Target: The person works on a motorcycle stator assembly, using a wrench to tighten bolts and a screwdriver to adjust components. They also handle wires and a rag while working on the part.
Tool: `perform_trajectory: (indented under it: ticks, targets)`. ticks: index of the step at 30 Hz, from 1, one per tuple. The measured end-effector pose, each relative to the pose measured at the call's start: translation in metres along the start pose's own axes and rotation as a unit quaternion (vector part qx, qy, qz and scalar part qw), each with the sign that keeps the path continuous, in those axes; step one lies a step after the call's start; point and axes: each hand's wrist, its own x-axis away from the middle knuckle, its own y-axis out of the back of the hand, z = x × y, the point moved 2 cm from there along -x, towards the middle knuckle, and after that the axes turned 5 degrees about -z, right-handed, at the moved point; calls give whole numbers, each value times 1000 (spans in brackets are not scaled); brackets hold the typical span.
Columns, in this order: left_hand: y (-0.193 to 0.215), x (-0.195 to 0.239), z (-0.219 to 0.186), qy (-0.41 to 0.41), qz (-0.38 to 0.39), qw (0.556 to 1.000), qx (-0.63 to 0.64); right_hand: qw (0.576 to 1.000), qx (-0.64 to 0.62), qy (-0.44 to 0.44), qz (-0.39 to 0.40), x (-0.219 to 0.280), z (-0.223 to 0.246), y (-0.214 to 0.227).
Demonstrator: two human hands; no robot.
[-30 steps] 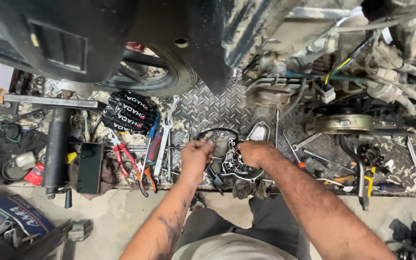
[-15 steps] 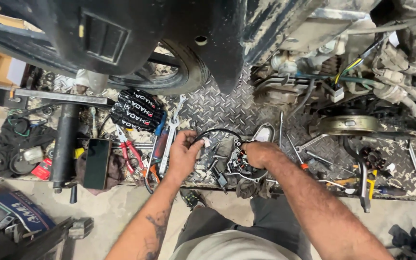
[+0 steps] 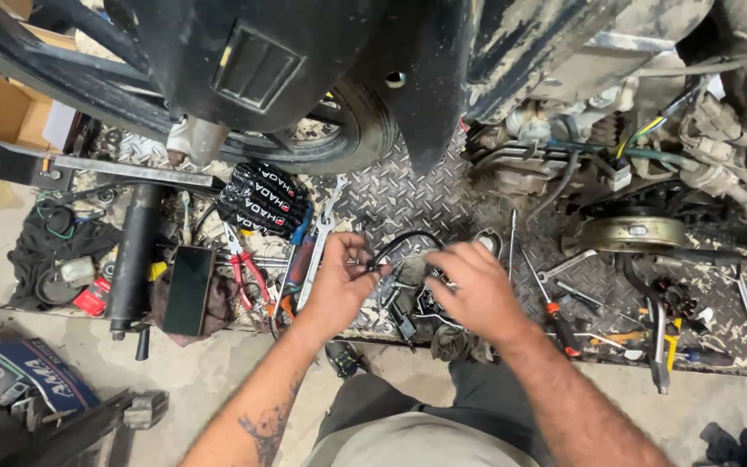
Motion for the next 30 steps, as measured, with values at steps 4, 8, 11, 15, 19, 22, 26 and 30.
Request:
perform_trajectory:
  ticks: [4, 8, 11, 15, 19, 22, 26, 30]
  targets:
    - [-11, 11, -23, 11, -62, 994, -89, 977, -34, 198, -71, -21, 41, 4]
    - [-25, 24, -46, -8, -84, 993, -79, 966, -62, 240, -70, -32, 41, -7]
    - [-28, 26, -51, -52, -77, 977, -190, 960, -58, 269, -55, -35, 36, -10]
    - [-29, 23, -46, 11, -114, 955, -274, 958, -72, 272, -61, -38, 32, -8]
    - [-36, 23, -52, 66, -142, 943, -295, 960, -78, 254, -89, -40, 28, -7]
    - [-35, 23, -51, 51, -151, 954, -255, 962, -74, 241, -101, -38, 23, -7]
    - [-38, 22, -48, 37, -160, 960, -226, 964, -60, 236, -105, -36, 24, -4]
    - [-41, 22, -53, 59, -166, 961, -215, 966, -39, 236, -95, -36, 26, 1]
